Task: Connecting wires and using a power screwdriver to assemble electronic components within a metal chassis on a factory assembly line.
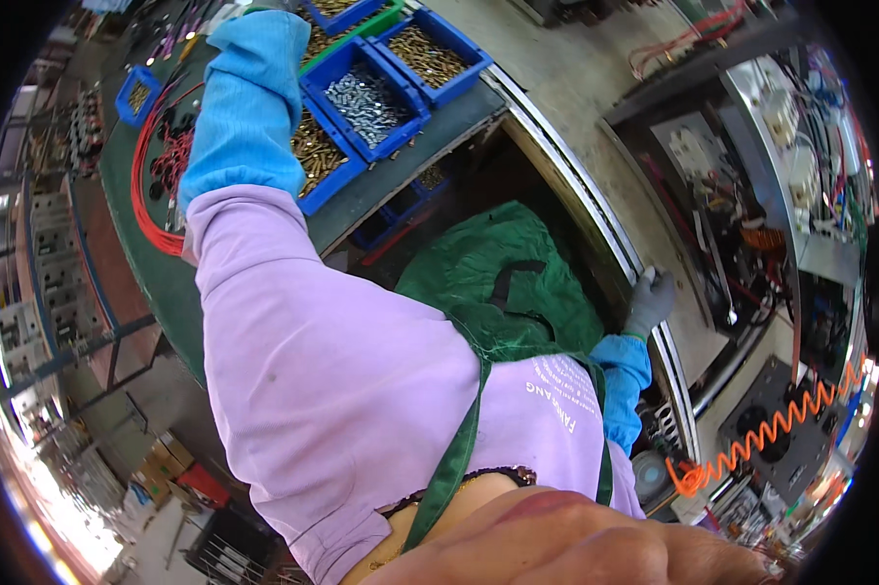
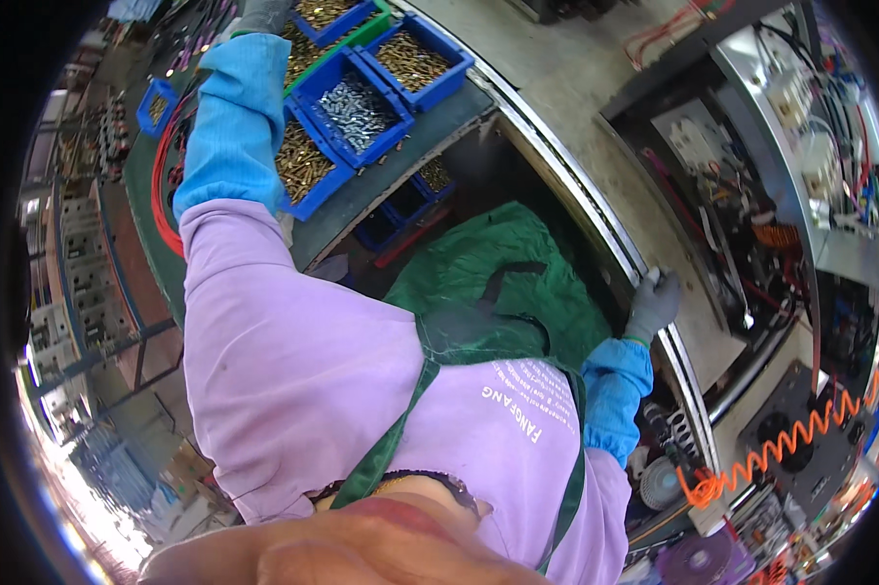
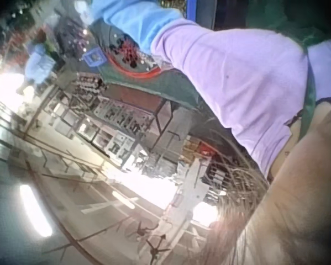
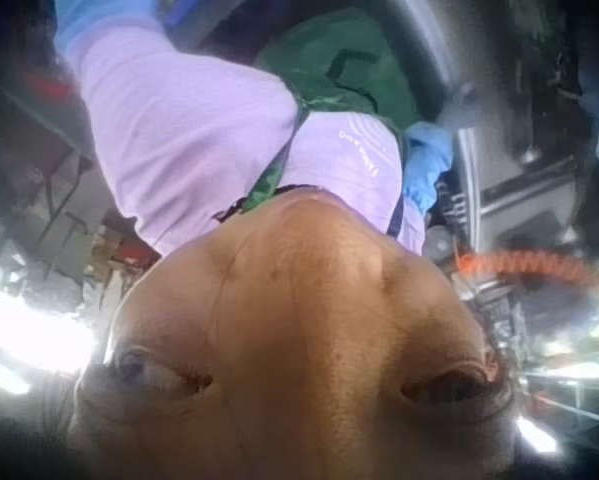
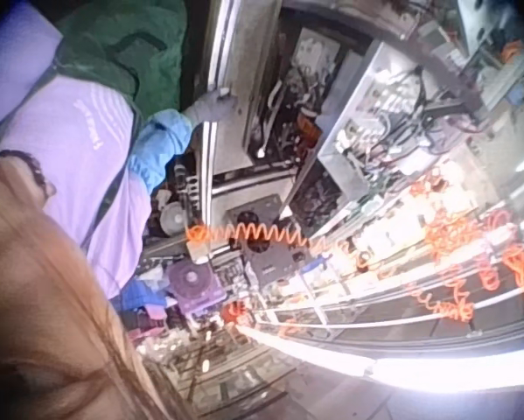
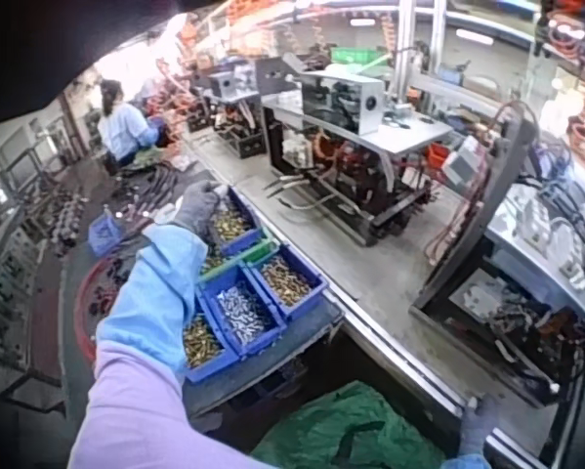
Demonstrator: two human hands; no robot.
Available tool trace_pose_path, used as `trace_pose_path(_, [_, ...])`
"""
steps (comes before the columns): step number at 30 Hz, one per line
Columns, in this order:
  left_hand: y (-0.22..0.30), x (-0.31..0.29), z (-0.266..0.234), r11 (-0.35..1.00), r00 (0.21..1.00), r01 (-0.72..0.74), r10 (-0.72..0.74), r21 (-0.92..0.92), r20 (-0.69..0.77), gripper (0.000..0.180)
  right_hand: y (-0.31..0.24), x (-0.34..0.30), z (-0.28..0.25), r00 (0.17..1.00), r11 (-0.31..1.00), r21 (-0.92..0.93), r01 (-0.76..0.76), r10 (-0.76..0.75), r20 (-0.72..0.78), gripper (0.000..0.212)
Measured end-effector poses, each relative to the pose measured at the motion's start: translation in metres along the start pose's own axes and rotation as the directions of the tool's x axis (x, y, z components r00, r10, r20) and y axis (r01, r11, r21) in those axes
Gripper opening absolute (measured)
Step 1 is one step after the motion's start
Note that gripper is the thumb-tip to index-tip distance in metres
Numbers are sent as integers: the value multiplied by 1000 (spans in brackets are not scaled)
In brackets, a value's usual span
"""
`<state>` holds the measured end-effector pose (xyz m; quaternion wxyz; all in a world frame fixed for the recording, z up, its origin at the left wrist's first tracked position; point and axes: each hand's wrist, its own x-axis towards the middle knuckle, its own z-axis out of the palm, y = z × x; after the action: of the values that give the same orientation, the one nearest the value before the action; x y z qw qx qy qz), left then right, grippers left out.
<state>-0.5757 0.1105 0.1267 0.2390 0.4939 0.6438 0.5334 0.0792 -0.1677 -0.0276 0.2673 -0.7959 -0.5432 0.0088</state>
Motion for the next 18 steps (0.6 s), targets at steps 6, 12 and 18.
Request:
trace_pose_path(6, [-26, -19, -49, 492, 983, 83, -181, -866, -8, 21, 1, 6, 1, 997, 997, -15, 75, -75, -9, 23])
trace_pose_path(12, [-38, -13, -37, 789, 992, 16, -90, -614, -90, 12, 9, 11, 1, 997, 998, -35, 51, -49, 54, 22])
trace_pose_path(18, [3, -22, 1, 995, 988, -25, 9, -100, -154, 19, 5, 5, -1, 998, 999, 34, 26, -28, 64, 19])
